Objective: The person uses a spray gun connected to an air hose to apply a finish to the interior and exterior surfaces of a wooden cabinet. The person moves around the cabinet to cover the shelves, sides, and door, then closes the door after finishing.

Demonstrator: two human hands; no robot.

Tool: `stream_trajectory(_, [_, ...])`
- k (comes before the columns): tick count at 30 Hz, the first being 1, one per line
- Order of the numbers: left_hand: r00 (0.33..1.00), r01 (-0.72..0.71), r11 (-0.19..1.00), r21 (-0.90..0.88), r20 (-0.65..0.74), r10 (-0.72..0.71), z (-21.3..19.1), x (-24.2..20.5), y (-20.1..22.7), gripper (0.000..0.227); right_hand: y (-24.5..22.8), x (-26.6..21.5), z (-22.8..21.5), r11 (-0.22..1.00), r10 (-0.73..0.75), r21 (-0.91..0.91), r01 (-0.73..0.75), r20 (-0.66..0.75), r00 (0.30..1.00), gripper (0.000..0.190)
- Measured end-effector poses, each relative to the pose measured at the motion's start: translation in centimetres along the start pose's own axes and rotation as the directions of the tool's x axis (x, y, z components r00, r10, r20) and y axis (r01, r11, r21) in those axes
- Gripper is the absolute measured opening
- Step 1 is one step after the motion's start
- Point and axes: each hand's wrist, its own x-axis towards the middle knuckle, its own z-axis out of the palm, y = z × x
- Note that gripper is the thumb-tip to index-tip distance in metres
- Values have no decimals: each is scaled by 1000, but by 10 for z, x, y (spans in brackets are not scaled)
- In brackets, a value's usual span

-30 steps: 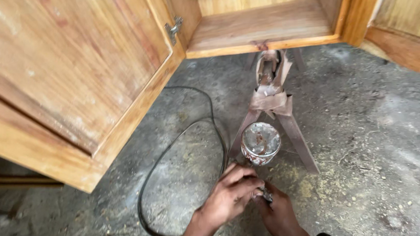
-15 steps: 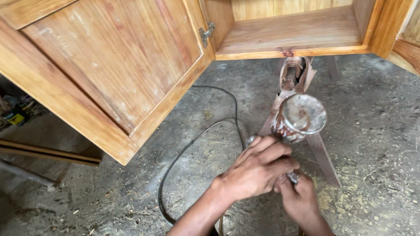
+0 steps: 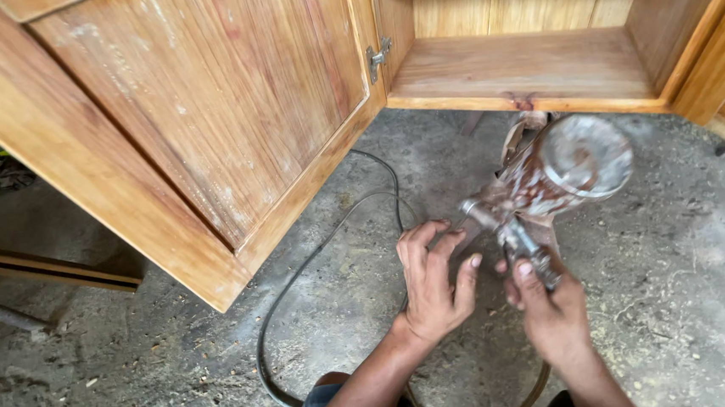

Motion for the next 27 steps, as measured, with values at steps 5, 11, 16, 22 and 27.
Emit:
stream_trajectory(5, [999, 32, 999, 9, 28, -32, 0, -4, -25, 39, -48, 37, -1, 999, -37, -26, 37, -5, 999, 51])
stream_trajectory(11, [997, 29, 999, -36, 71, -26, -1, -6, -34, 39, -116, 119, -1, 987, -75, -142, 72, -22, 997, 61])
stream_trajectory(16, [994, 42, 999, -15, 98, -40, -7, -9, -41, 38, -148, 158, -8, 933, -348, 85, 350, -34, 937, 60])
stream_trajectory(22, [990, 44, 999, -20, 132, -41, -10, -13, -47, 36, -148, 181, -24, 843, -449, 317, 434, -28, 893, 54])
stream_trajectory(27, [991, 46, 999, -19, 125, -44, -10, -15, -47, 37, -115, 143, -29, 885, -169, 443, 143, 20, 985, 55])
